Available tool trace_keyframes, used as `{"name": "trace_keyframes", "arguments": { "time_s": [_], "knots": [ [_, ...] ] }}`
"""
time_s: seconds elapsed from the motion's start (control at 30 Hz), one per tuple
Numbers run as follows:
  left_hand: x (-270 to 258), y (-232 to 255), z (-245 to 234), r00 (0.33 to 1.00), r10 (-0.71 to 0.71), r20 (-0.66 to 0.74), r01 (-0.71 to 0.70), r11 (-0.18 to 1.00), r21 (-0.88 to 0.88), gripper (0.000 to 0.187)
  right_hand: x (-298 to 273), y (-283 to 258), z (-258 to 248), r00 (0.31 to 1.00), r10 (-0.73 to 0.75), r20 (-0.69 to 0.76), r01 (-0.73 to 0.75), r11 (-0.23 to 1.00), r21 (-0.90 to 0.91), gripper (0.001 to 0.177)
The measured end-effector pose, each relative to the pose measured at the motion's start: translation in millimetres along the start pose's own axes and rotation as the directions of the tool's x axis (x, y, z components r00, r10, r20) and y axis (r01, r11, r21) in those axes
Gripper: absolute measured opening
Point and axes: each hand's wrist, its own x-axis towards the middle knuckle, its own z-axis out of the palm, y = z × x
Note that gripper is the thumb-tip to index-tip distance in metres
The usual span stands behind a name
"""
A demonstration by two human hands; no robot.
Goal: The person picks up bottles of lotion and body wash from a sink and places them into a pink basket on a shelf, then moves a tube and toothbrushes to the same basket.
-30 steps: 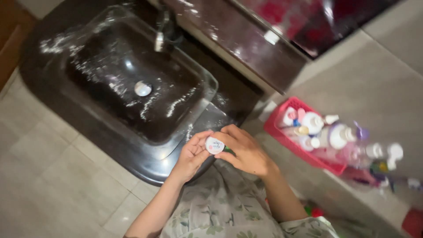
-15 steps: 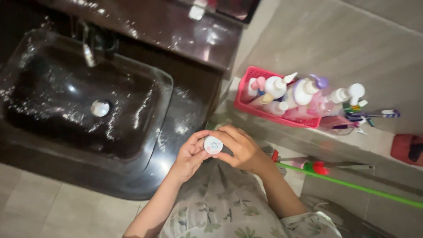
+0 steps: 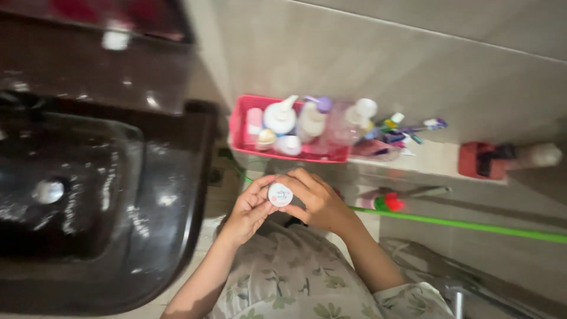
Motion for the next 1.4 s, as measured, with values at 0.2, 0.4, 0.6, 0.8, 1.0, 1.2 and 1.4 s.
{"name": "trace_keyframes", "arguments": {
  "time_s": [0.2, 0.4, 0.6, 0.8, 1.0, 1.2, 1.4],
  "knots": [
    [35, -37, 33, 0.997, -0.072, 0.016, 0.072, 0.997, -0.001, 0.056, -36, 27, -37, 0.998, 0.066, -0.02, -0.066, 0.998, 0.008, 0.061],
    [62, -73, 56, 0.991, -0.119, 0.054, 0.115, 0.991, 0.066, 0.054, -72, 60, -56, 0.987, 0.163, 0.008, -0.163, 0.985, 0.064, 0.058],
    [84, -112, 73, 0.989, -0.146, -0.015, 0.144, 0.943, 0.301, 0.055, -114, 119, -58, 0.988, 0.12, -0.099, -0.121, 0.993, -0.001, 0.059],
    [101, -157, 63, 0.99, -0.136, -0.03, 0.137, 0.914, 0.383, 0.061, -136, 153, -62, 0.97, 0.165, -0.18, -0.164, 0.986, 0.023, 0.053],
    [113, -153, 54, 0.996, -0.088, -0.001, 0.078, 0.874, 0.479, 0.067, -118, 147, -68, 0.947, 0.211, -0.241, -0.194, 0.977, 0.091, 0.049],
    [112, -136, 51, 0.997, -0.061, -0.054, 0.08, 0.843, 0.532, 0.067, -99, 162, -56, 0.937, 0.141, -0.321, -0.132, 0.99, 0.049, 0.054],
    [96, -125, 44, 0.991, -0.037, -0.128, 0.108, 0.789, 0.605, 0.062, -89, 172, -40, 0.929, 0.118, -0.351, -0.131, 0.991, -0.012, 0.058]
  ]
}}
